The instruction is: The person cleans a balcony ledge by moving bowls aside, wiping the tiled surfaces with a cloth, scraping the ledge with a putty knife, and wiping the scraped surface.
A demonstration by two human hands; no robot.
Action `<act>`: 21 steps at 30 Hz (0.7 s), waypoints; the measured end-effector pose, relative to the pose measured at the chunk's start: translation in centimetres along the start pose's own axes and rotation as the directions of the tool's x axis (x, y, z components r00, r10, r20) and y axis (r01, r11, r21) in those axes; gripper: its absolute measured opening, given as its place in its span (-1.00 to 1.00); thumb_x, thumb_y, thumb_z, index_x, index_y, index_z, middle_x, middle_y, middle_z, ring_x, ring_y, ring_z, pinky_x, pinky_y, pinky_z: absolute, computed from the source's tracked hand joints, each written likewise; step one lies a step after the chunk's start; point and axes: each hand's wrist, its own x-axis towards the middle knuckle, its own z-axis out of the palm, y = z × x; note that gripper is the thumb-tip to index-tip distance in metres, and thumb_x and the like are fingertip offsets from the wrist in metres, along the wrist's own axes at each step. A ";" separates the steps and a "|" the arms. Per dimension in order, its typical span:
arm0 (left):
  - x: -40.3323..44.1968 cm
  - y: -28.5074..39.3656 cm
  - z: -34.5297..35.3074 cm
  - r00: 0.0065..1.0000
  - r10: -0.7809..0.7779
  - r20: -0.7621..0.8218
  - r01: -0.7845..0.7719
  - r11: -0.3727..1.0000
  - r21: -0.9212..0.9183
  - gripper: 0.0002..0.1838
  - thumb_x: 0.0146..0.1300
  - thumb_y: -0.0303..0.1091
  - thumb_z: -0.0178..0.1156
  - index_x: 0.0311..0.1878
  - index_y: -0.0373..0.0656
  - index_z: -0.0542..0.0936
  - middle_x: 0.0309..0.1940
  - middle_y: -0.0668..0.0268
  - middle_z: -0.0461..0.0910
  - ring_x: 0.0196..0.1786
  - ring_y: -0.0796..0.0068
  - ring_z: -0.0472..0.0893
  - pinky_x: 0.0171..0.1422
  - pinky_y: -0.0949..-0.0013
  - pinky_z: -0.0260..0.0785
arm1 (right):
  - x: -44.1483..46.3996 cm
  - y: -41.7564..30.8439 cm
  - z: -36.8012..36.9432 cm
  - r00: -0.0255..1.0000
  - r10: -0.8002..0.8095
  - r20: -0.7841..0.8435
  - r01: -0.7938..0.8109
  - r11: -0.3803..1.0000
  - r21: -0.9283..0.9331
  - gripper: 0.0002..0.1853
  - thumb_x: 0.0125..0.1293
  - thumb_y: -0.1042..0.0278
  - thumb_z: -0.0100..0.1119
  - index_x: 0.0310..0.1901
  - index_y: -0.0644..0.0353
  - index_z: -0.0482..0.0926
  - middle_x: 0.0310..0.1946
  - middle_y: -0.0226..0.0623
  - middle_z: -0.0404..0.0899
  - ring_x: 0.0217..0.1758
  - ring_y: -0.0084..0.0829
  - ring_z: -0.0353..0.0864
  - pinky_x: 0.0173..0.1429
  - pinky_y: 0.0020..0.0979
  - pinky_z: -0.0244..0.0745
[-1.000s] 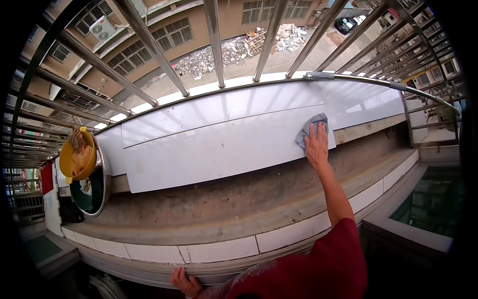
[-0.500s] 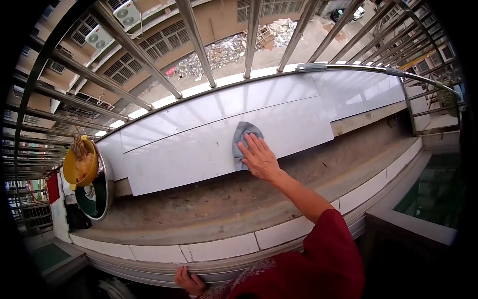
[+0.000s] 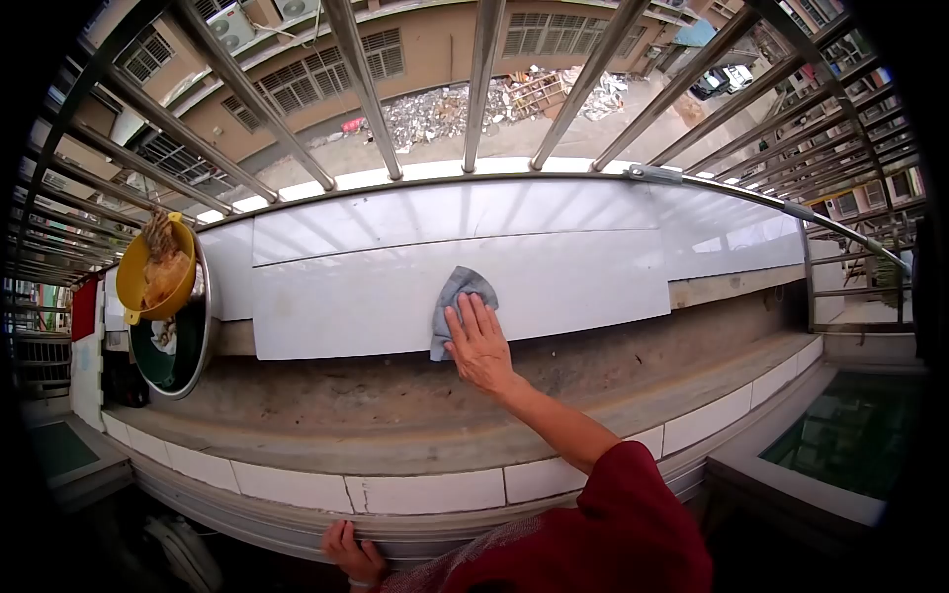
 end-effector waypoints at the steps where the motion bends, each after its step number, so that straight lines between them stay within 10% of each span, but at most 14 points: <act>1: 0.1 0.0 -0.1 1.000 0.006 0.000 -0.006 1.000 0.001 -0.60 0.26 -0.22 -0.10 -0.03 -0.38 0.42 0.01 -0.01 0.39 0.12 -0.04 0.32 0.23 -0.04 0.06 | 0.7 -1.1 0.8 0.998 -0.068 -0.005 0.068 0.997 0.048 -0.42 0.19 0.21 0.11 0.22 0.26 0.27 0.28 0.04 0.15 0.36 0.00 0.11 0.35 -0.07 0.08; 5: 0.1 0.1 -0.5 1.000 -0.007 0.028 0.006 0.999 0.045 -0.61 0.25 -0.23 -0.09 -0.03 -0.38 0.42 0.00 -0.02 0.39 0.12 -0.05 0.32 0.23 -0.05 0.06 | 0.1 2.4 -1.9 0.977 -0.178 0.114 0.169 0.982 0.083 -0.45 0.19 0.20 0.12 0.21 0.17 0.30 0.28 -0.04 0.17 0.37 -0.10 0.12 0.37 -0.12 0.08; 14: -0.1 -0.2 -0.3 0.998 -0.018 0.052 0.018 1.000 0.015 -0.56 0.19 -0.19 -0.08 -0.03 -0.39 0.41 0.02 -0.03 0.37 0.10 -0.09 0.29 0.19 -0.07 0.06 | -7.3 20.4 -5.0 0.833 0.479 -0.277 -0.553 0.710 -0.436 -0.40 0.27 0.25 0.02 0.26 0.41 0.16 0.28 0.24 0.07 0.33 0.20 0.05 0.36 -0.02 0.00; 21: 0.2 -0.2 -0.3 1.000 -0.001 0.024 0.000 1.000 0.029 -0.56 0.23 -0.15 -0.10 -0.04 -0.38 0.41 0.01 -0.02 0.38 0.12 -0.09 0.29 0.19 -0.10 0.06 | 6.3 0.7 1.5 1.000 -0.002 -0.022 0.002 1.000 0.018 -0.42 0.21 0.23 0.09 0.24 0.28 0.26 0.31 0.09 0.08 0.38 0.02 0.04 0.38 -0.05 0.00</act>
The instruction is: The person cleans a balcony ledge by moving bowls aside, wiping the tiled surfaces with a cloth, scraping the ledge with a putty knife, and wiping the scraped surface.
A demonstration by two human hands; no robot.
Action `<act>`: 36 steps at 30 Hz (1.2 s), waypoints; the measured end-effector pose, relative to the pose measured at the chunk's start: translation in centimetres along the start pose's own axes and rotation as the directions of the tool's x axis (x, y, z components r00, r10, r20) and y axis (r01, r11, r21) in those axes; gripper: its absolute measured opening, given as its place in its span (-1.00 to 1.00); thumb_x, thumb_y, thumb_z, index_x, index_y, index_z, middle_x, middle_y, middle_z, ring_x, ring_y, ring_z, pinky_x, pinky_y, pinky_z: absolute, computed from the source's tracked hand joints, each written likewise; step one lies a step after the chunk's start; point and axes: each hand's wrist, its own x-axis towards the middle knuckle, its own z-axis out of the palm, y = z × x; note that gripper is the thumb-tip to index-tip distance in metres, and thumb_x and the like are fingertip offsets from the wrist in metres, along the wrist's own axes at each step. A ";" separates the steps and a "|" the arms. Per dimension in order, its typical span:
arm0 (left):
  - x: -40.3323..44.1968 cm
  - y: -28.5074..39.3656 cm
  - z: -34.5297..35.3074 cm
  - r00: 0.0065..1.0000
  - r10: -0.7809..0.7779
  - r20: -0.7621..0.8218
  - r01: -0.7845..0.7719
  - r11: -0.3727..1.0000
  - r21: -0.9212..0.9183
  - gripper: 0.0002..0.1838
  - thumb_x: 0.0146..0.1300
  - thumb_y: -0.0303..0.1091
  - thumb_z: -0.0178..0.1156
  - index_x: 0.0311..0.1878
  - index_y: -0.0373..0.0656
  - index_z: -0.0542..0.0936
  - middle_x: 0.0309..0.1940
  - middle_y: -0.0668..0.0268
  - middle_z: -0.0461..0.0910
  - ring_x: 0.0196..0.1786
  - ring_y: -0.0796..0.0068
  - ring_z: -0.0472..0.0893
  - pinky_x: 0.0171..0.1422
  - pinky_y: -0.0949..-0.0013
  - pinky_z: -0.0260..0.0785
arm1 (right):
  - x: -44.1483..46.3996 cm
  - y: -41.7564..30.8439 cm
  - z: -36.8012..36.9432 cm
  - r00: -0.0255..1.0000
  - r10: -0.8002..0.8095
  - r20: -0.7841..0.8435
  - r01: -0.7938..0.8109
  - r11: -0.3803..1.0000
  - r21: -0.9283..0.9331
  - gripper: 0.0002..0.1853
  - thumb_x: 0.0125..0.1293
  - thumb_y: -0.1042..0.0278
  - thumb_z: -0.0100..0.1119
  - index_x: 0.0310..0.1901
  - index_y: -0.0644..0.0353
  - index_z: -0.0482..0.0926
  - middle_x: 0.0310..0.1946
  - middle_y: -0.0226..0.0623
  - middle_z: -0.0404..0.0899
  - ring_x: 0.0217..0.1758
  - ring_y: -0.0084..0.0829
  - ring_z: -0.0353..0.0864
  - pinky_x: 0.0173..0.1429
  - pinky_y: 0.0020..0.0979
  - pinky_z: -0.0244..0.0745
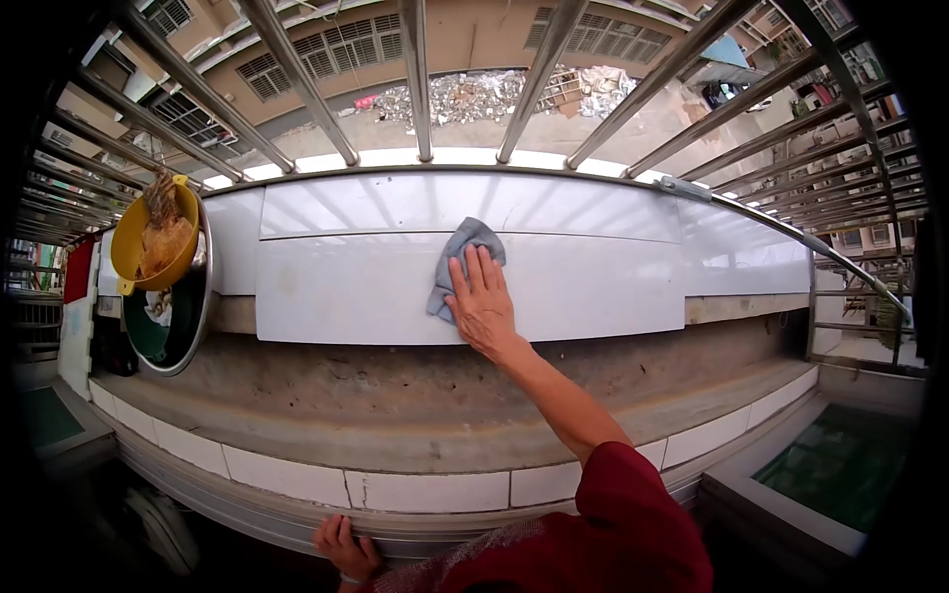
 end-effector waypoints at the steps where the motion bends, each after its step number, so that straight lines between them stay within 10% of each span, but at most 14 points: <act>1: -0.2 0.2 0.0 1.000 -0.011 0.003 0.011 1.000 0.007 -0.56 0.25 -0.14 -0.10 -0.03 -0.38 0.41 0.00 -0.02 0.38 0.11 -0.09 0.30 0.21 -0.11 0.05 | 1.4 -1.5 1.4 0.999 -0.053 0.000 0.053 0.998 0.034 -0.42 0.22 0.20 0.07 0.23 0.29 0.26 0.31 0.08 0.08 0.39 0.02 0.04 0.40 -0.07 -0.02; 6: 0.6 1.3 -0.5 1.000 -0.026 0.004 0.026 1.000 0.004 -0.55 0.27 -0.11 -0.10 -0.04 -0.38 0.41 -0.01 -0.02 0.39 0.12 -0.08 0.31 0.24 -0.09 0.05 | 2.9 0.3 0.9 0.978 -0.195 0.076 0.188 0.978 0.084 -0.40 0.23 0.12 0.05 0.25 0.22 0.25 0.31 0.06 0.08 0.41 -0.05 0.02 0.42 -0.14 -0.03; 12: 0.4 0.5 -0.3 1.000 -0.012 0.001 0.012 1.000 0.022 -0.57 0.21 -0.16 0.01 0.04 -0.27 0.47 0.03 0.05 0.44 0.10 0.02 0.37 0.22 0.02 0.14 | -4.1 17.1 -6.4 0.949 0.309 -0.064 -0.313 0.897 -0.311 -0.39 0.31 0.15 -0.05 0.29 0.33 0.14 0.32 0.18 0.00 0.39 0.10 -0.01 0.39 -0.04 -0.04; 17: 0.8 0.9 -0.9 1.000 -0.026 0.014 0.027 0.999 -0.023 -0.57 0.24 -0.16 -0.01 0.05 -0.27 0.47 0.03 0.05 0.43 0.10 0.00 0.36 0.23 0.02 0.13 | -1.4 26.7 -6.9 0.705 0.691 -0.159 -0.685 0.604 -0.408 -0.36 0.36 0.03 -0.21 0.31 0.35 0.09 0.31 0.21 0.02 0.37 0.14 -0.02 0.40 -0.05 -0.09; 20: 1.1 1.1 -1.0 1.000 -0.022 0.004 0.022 0.999 -0.034 -0.57 0.24 -0.16 -0.02 0.04 -0.28 0.47 0.02 0.04 0.43 0.10 0.01 0.36 0.24 0.01 0.12 | 4.7 19.8 -2.9 0.906 0.370 -0.206 -0.423 0.812 -0.402 -0.38 0.29 0.06 -0.06 0.19 0.46 0.23 0.19 0.22 0.19 0.29 0.14 0.12 0.35 -0.04 0.00; 28: 0.8 0.8 -1.0 0.999 0.045 -0.006 -0.044 0.997 0.064 -0.51 0.25 -0.13 0.01 0.11 -0.32 0.40 -0.01 -0.02 0.44 0.05 0.00 0.40 0.20 0.02 0.17 | 9.4 5.8 2.3 0.999 -0.025 -0.029 0.024 0.999 -0.028 -0.48 0.29 0.10 -0.06 0.20 0.22 0.29 0.21 0.05 0.20 0.33 -0.01 0.11 0.39 -0.14 -0.01; 36: 0.3 0.5 -0.6 0.999 -0.036 0.029 0.038 0.998 -0.046 -0.56 0.20 -0.13 -0.07 -0.04 -0.34 0.42 0.01 0.01 0.39 0.10 -0.04 0.31 0.20 -0.04 0.08 | 0.1 27.4 -6.8 0.831 0.553 -0.065 -0.525 0.739 -0.423 -0.47 0.39 0.06 -0.26 0.30 0.18 0.20 0.27 0.16 0.12 0.34 0.10 0.07 0.35 -0.01 0.01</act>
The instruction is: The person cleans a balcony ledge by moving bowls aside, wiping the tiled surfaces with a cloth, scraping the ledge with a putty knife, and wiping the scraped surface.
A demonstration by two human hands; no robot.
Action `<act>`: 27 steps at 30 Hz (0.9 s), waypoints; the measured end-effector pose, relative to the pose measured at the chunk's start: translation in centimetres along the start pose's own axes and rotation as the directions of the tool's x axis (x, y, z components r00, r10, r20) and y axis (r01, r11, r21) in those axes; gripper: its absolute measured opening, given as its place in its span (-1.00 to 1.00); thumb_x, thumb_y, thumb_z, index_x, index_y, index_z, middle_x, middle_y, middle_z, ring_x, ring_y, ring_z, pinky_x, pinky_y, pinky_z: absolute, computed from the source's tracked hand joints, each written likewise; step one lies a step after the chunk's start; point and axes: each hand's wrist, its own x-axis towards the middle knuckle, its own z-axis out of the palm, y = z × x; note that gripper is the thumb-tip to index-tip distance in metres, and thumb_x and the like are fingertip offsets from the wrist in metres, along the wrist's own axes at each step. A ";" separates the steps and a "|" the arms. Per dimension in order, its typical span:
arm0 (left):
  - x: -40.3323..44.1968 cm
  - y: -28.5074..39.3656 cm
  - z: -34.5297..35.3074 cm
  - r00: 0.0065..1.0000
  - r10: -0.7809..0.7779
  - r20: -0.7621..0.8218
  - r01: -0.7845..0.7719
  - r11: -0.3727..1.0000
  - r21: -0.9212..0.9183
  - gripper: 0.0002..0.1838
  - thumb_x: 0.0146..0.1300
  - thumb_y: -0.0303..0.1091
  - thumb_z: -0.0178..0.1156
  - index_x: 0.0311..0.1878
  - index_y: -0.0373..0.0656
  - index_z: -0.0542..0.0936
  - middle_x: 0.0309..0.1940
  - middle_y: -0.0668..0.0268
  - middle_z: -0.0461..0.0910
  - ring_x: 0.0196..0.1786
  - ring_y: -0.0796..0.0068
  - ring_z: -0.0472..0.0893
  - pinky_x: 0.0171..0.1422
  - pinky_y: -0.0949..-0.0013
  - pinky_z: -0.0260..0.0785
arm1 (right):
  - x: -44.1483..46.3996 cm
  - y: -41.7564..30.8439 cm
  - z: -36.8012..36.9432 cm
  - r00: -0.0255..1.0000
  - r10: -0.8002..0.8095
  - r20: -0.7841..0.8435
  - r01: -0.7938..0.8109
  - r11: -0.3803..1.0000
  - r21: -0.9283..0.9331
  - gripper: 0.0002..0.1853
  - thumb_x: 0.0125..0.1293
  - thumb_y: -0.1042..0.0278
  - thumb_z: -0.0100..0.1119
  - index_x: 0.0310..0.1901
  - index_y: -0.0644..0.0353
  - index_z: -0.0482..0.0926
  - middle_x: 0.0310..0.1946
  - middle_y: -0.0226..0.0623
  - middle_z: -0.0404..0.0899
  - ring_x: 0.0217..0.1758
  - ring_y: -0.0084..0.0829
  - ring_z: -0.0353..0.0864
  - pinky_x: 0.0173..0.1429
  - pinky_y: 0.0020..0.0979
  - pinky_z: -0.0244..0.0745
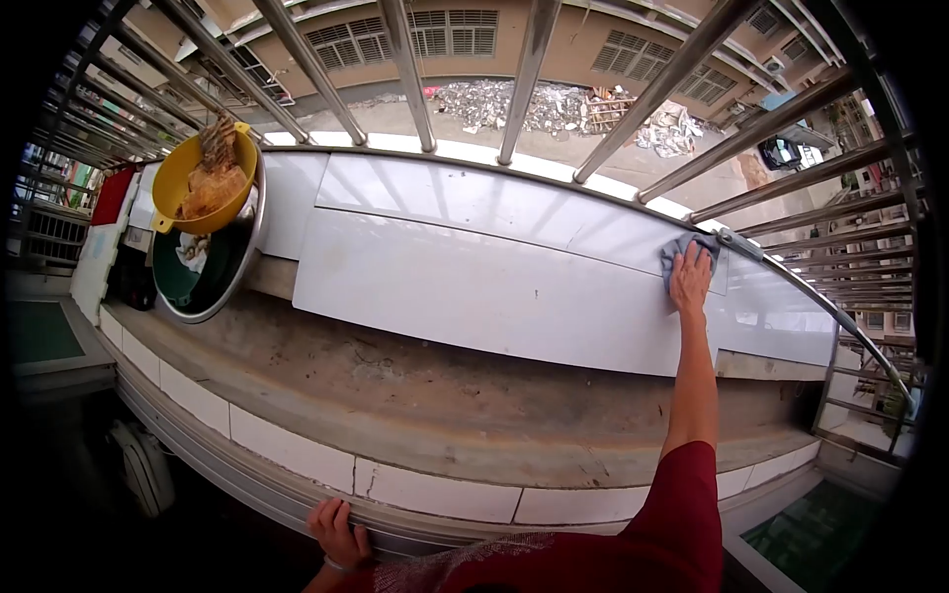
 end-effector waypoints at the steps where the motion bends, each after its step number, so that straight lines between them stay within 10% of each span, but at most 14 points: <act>1: 0.0 0.1 -0.1 1.000 -0.004 0.006 0.004 1.000 0.005 -0.55 0.20 -0.12 -0.06 -0.04 -0.33 0.43 0.01 0.02 0.39 0.10 -0.03 0.31 0.19 -0.04 0.08 | 0.2 1.2 -0.2 0.998 0.062 0.029 -0.062 0.998 -0.011 -0.46 0.39 0.07 -0.25 0.29 0.22 0.20 0.26 0.19 0.13 0.33 0.11 0.08 0.34 -0.01 0.02; 16: 0.4 -0.3 -0.3 1.000 0.010 0.012 -0.010 0.999 0.044 -0.56 0.13 -0.11 0.01 -0.05 -0.26 0.46 0.00 0.11 0.42 0.09 0.06 0.34 0.16 0.01 0.10 | -5.9 -46.1 -0.6 0.714 -0.622 -0.323 0.696 0.575 0.430 -0.52 0.20 0.26 0.03 0.13 0.34 0.37 0.17 0.06 0.27 0.27 -0.02 0.20 0.33 -0.10 0.10; 20: 0.2 0.3 -0.6 0.999 -0.031 0.013 0.031 0.999 0.031 -0.56 0.11 -0.12 0.02 -0.05 -0.26 0.46 0.00 0.10 0.42 0.09 0.06 0.33 0.17 0.01 0.10 | -3.7 -40.8 -0.1 0.583 -0.720 -0.375 0.805 0.450 0.387 -0.56 0.22 0.26 0.04 0.11 0.24 0.40 0.10 -0.08 0.36 0.21 -0.16 0.28 0.31 -0.14 0.12; 27: 0.2 -0.4 -0.3 1.000 -0.014 0.025 0.014 1.000 -0.003 -0.54 0.14 -0.07 0.02 -0.04 -0.25 0.46 0.02 0.11 0.41 0.11 0.07 0.33 0.17 0.00 0.08 | -1.7 -17.3 -1.7 0.882 -0.406 -0.241 0.446 0.884 0.143 -0.65 0.27 0.39 -0.03 0.06 0.39 0.37 -0.06 -0.07 0.39 0.03 -0.07 0.35 0.10 -0.17 0.26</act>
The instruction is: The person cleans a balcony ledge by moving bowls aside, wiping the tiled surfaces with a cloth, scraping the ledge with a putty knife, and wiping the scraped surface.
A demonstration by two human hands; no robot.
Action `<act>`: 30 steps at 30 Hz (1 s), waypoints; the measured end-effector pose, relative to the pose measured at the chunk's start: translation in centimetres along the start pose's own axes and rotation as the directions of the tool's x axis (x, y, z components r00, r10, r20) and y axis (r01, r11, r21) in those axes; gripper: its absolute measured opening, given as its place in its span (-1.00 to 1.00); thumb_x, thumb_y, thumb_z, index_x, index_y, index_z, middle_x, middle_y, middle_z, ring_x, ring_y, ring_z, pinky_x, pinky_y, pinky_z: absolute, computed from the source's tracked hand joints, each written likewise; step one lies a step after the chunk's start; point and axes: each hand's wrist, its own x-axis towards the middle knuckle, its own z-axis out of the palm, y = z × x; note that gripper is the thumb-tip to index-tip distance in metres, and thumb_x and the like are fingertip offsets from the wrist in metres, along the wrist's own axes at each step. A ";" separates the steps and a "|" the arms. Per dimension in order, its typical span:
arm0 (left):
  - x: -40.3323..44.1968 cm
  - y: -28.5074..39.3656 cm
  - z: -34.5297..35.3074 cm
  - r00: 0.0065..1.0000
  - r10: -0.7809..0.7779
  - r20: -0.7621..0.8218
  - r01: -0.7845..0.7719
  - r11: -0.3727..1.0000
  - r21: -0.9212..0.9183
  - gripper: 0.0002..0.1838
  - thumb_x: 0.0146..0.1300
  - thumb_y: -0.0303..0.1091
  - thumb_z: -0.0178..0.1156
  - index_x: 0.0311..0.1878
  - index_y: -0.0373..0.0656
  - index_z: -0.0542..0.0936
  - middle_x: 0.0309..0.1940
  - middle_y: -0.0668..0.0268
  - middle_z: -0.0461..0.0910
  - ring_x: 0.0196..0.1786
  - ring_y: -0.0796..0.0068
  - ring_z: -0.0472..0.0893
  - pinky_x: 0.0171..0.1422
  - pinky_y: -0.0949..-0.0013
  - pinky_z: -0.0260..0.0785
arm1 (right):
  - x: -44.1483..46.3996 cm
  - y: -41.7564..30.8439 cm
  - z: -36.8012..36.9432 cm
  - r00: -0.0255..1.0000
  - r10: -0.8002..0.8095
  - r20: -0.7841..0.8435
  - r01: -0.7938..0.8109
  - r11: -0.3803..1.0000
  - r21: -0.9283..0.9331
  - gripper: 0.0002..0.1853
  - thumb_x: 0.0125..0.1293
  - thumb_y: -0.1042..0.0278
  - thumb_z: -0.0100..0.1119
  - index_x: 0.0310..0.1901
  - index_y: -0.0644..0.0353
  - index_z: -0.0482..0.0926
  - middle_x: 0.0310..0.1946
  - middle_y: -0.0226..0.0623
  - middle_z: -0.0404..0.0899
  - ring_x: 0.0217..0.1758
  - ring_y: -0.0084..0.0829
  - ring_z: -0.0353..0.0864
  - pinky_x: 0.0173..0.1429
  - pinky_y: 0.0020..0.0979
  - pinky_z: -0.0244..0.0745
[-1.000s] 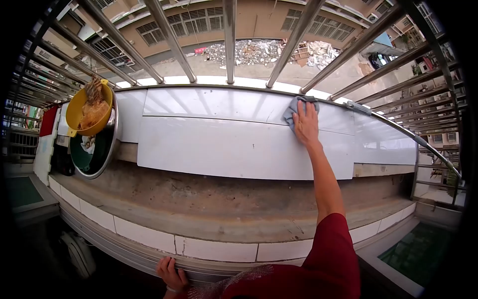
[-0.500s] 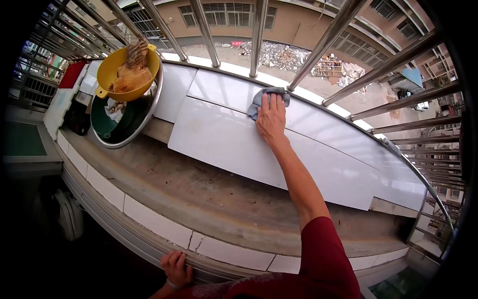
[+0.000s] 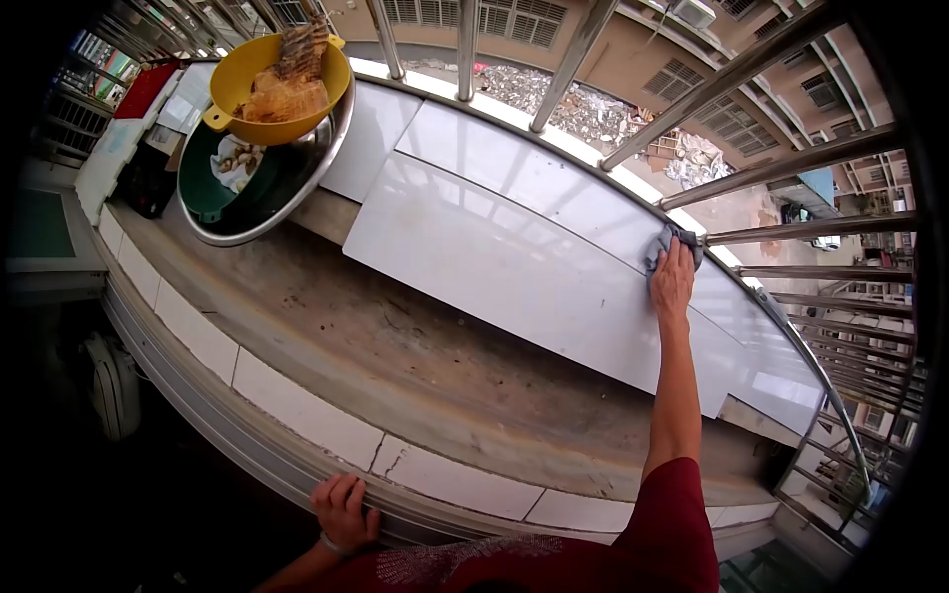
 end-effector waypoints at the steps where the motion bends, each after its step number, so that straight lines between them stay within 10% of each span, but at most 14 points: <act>1: -0.1 -0.2 0.0 1.000 0.009 0.003 -0.009 1.000 0.005 -0.54 0.14 -0.06 0.02 -0.04 -0.24 0.46 0.02 0.11 0.42 0.11 0.07 0.33 0.17 0.00 0.08 | -0.2 0.9 -0.1 0.999 0.013 -0.048 -0.013 1.000 0.005 -0.65 0.27 0.40 -0.04 0.04 0.40 0.38 -0.09 -0.07 0.39 0.01 -0.06 0.35 0.07 -0.15 0.26; 11: -0.4 -0.4 0.2 1.000 -0.006 0.009 0.005 1.000 0.022 -0.54 0.15 0.00 0.03 -0.04 -0.17 0.49 0.02 0.20 0.44 0.09 0.16 0.34 0.15 0.03 0.09 | 9.0 -24.6 7.1 0.876 -0.455 -0.159 0.482 0.806 0.344 -0.64 0.18 0.37 0.08 0.01 0.31 0.44 -0.07 -0.13 0.44 0.04 -0.17 0.36 0.16 -0.25 0.25; 18: -0.5 -0.5 -0.1 1.000 0.001 0.019 -0.002 0.999 0.047 -0.54 0.12 -0.02 0.06 -0.05 -0.17 0.50 0.01 0.21 0.45 0.09 0.16 0.34 0.15 0.05 0.12 | 13.4 -35.6 10.0 0.819 -0.571 -0.054 0.546 0.747 0.380 -0.67 0.29 0.25 -0.05 0.00 0.28 0.41 -0.05 -0.14 0.46 0.02 -0.25 0.38 0.18 -0.34 0.23; 30: 0.3 0.6 -0.6 1.000 -0.008 0.002 0.008 1.000 0.014 -0.52 0.06 -0.12 0.07 -0.02 -0.25 0.45 0.03 0.10 0.40 0.09 0.05 0.32 0.18 -0.01 0.09 | 4.7 -10.5 2.1 0.949 -0.315 -0.023 0.306 0.901 0.308 -0.67 0.23 0.38 0.04 0.04 0.18 0.44 -0.03 -0.18 0.45 0.09 -0.17 0.38 0.17 -0.27 0.30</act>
